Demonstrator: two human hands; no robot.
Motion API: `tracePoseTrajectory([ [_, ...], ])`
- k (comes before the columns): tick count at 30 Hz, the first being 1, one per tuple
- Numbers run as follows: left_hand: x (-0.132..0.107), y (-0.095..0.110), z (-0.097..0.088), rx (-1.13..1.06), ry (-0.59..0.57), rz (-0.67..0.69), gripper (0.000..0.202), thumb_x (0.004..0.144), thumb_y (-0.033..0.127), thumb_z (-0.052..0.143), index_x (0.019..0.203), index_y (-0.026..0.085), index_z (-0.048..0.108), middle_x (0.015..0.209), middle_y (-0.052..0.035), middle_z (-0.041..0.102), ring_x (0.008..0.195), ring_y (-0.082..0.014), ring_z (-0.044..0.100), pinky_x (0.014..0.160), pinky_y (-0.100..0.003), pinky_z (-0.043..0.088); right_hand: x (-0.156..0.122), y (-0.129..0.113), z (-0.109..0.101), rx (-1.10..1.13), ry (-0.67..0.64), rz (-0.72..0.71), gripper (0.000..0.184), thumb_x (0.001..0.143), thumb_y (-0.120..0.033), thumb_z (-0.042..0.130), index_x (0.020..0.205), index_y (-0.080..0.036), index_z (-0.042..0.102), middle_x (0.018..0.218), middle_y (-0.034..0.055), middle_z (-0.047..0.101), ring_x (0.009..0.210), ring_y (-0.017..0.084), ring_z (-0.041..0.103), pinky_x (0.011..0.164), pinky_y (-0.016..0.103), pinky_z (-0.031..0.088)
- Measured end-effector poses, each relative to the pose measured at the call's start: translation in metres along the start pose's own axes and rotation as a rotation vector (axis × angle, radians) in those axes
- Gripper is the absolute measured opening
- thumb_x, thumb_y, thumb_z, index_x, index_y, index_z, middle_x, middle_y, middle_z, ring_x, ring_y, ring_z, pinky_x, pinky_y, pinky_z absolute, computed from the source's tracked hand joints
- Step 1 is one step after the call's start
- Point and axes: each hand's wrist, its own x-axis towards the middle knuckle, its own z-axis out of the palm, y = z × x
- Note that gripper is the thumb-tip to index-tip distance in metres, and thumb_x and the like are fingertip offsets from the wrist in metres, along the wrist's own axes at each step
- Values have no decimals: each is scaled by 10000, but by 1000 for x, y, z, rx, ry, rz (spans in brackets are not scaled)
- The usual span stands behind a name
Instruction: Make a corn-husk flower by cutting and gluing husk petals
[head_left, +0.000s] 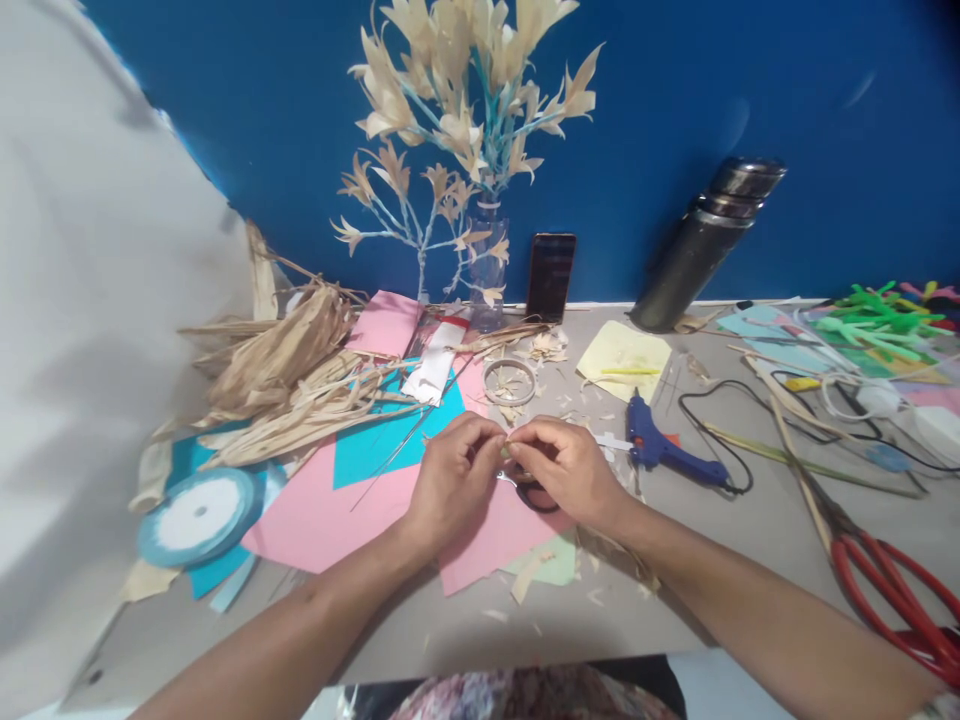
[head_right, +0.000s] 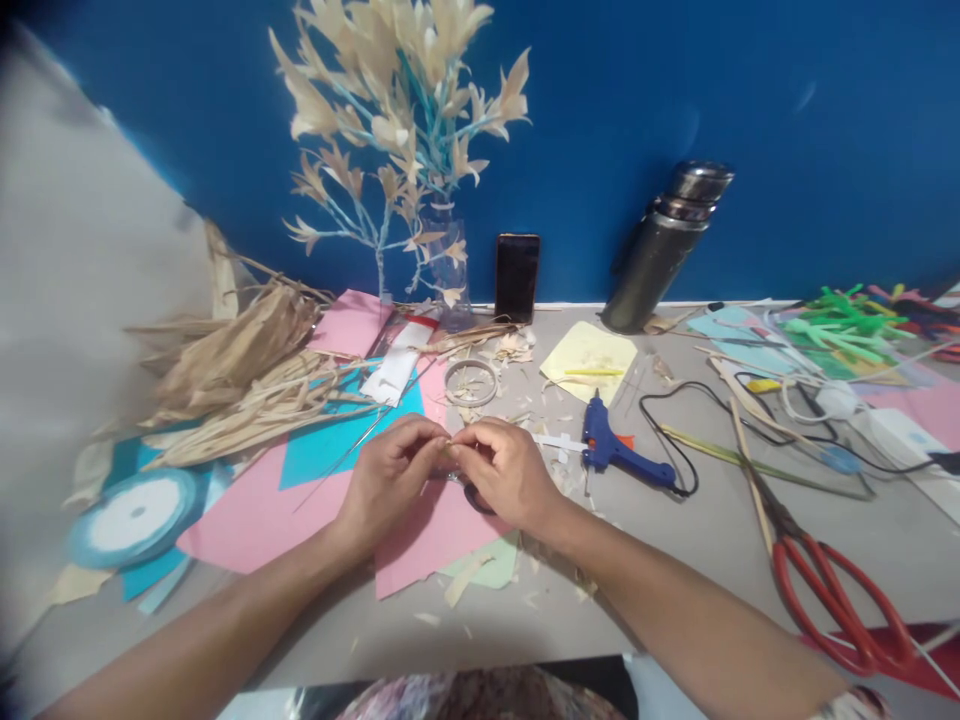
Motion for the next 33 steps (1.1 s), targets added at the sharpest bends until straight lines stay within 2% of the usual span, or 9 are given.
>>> tracePoseTrajectory([
  [2,-1,0,0,33,-7,94,193,915,201,523,809,187,683,811,-41,681,771,-164,631,699,-280,493,0,-1,0,-3,15,27,113,859,-211,616,797,-191,709,734,30,686,694,170,647,648,261,513],
  [4,-1,1,0,15,-26,124,192,920,203,520,857,189,701,842,-50,696,789,-169,643,705,-282,501,0,-1,0,-2,38,50,114,849,-220,623,790,-191,716,736,32,696,688,172,649,632,258,511],
  [9,1,1,-2,-51,-23,90,120,861,245,653,790,197,737,772,-39,712,722,-167,647,680,-276,505,0,-3,-1,16,42,102,118,829,-247,651,775,-195,742,715,35,715,663,178,653,599,257,513],
  [14,0,1,-1,-12,-21,94,160,873,217,616,737,192,697,734,-28,687,699,-157,629,667,-270,485,1,-3,-3,104,5,212,139,807,-284,674,755,-179,749,673,33,720,627,179,656,565,252,503],
  [20,0,2,0,-7,-70,8,193,901,202,521,730,182,609,738,-11,610,694,-147,585,652,-264,455,0,-4,-3,111,0,250,134,785,-279,655,727,-173,714,645,30,696,623,175,643,559,247,479],
  [25,3,2,-1,-179,-173,-154,236,918,278,520,708,179,560,590,29,530,544,-115,486,563,-246,391,1,-6,-2,188,-39,315,161,778,-274,634,653,-173,634,578,-6,616,569,139,583,531,225,431],
  [28,5,2,-3,-274,-227,-206,256,901,312,551,688,171,560,552,32,507,517,-106,451,538,-242,360,2,-2,-4,273,-88,363,181,773,-270,642,626,-167,616,556,-28,575,533,107,530,508,206,391],
  [33,7,-1,-6,-348,-281,-245,268,877,338,596,680,158,572,550,31,505,517,-97,428,531,-240,331,2,-2,-9,221,-137,320,140,773,-250,654,683,-148,686,612,-7,648,562,113,558,517,203,401],
])
